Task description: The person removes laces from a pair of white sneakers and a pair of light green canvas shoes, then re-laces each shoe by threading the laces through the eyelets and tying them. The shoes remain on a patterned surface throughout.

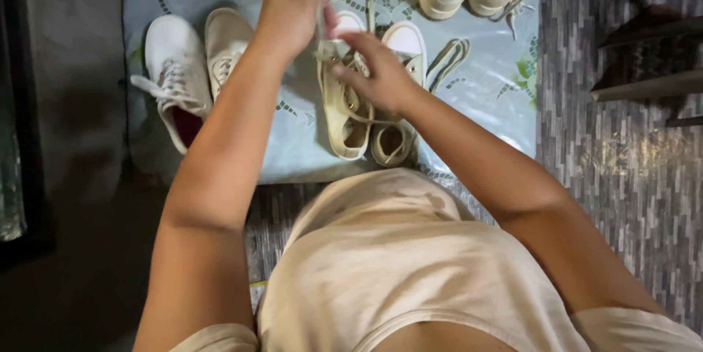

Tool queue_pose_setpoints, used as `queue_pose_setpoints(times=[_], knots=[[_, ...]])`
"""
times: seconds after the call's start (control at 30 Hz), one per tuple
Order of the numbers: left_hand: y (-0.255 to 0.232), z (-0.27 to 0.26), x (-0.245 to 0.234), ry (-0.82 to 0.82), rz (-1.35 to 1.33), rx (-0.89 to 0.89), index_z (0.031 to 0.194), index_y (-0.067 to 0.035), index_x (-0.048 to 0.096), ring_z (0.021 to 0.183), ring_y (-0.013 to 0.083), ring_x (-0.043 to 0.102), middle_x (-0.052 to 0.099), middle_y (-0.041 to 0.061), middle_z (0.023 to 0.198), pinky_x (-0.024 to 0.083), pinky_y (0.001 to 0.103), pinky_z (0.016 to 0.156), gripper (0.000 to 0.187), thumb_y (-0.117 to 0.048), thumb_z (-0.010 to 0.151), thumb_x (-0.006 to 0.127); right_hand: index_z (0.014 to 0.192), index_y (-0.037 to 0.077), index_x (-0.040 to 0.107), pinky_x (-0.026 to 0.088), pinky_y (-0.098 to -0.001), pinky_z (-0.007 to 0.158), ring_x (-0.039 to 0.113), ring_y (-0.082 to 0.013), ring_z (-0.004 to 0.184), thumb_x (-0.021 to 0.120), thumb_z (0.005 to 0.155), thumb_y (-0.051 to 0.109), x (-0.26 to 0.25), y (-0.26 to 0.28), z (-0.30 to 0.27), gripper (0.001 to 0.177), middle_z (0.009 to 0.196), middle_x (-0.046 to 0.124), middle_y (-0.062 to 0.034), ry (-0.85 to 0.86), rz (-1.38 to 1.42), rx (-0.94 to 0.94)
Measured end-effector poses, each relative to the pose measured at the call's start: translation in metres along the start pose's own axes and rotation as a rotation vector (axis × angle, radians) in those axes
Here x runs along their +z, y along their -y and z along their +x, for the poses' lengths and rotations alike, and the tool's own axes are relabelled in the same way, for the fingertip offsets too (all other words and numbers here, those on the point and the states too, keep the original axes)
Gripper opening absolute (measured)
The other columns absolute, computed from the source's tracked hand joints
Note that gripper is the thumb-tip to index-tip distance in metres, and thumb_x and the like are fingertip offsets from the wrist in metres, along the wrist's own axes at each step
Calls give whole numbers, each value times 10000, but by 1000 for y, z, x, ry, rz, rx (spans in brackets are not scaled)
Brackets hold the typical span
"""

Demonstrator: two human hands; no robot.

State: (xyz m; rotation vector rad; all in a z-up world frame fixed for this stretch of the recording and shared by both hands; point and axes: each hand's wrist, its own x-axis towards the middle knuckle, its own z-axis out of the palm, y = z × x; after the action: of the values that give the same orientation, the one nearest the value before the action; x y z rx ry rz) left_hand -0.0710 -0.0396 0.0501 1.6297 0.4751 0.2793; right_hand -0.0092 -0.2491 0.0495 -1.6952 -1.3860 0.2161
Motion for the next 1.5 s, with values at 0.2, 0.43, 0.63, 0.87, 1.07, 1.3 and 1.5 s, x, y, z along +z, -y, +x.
queue_pose_setpoints(times=[0.2, 0.43, 0.63, 0.87, 1.07, 1.3, 1.5], knots=[[-16, 2, -8, -175, -544, -143, 1142, -60, 559, 648, 251, 733, 714, 131, 813, 629, 408, 564, 298, -325, 1017, 507, 1061, 45, 585, 479, -297, 644, 540, -122, 693, 529, 1123, 346, 35, 12, -4, 312, 840, 559, -11, -1, 948, 617], [45, -65, 25, 87, -610, -629, 1299, -153, 570, 1007, 185, 701, 733, 75, 1080, 585, 342, 845, 591, -589, 908, 493, 898, 91, 534, 350, -270, 537, 398, -86, 612, 420, 1081, 274, 35, -17, -12, 282, 729, 454, 17, -71, 867, 737], [59, -56, 25, -141, -759, -297, 1323, -27, 636, 996, 242, 637, 696, 83, 1142, 505, 412, 842, 495, -366, 964, 677, 1038, 56, 635, 492, -287, 748, 575, -99, 824, 526, 1070, 229, 45, -20, -31, 207, 908, 659, -6, 84, 466, 570], [67, -59, 25, -36, -955, -574, 1294, -8, 591, 1088, 276, 677, 681, 159, 1176, 590, 406, 986, 509, -446, 1046, 514, 1011, 28, 669, 511, -290, 710, 606, -112, 764, 576, 1061, 222, 46, -24, -14, 222, 861, 686, -34, -32, 357, 624], [72, -65, 42, -201, -778, -303, 1186, -18, 671, 979, 205, 673, 715, 90, 1138, 569, 372, 848, 374, -333, 985, 663, 1058, 20, 689, 500, -344, 677, 598, -173, 726, 583, 1038, 200, 46, -20, -14, 209, 820, 665, -108, 29, 272, 731], [68, -71, 28, -106, -579, -408, 1063, -66, 751, 818, 157, 654, 703, 57, 938, 542, 315, 686, 263, -296, 937, 732, 1086, 1, 677, 520, -308, 699, 661, -122, 754, 582, 1015, 141, 50, -7, -13, 184, 870, 704, -94, -36, 168, 415], [71, -59, 16, -147, -788, -338, 1095, -21, 728, 805, 152, 635, 694, 62, 937, 528, 312, 728, 248, -251, 1003, 722, 1038, 31, 724, 505, -314, 596, 633, -133, 616, 609, 1041, 211, 35, 3, -3, 214, 715, 696, -93, 73, 204, 746]])
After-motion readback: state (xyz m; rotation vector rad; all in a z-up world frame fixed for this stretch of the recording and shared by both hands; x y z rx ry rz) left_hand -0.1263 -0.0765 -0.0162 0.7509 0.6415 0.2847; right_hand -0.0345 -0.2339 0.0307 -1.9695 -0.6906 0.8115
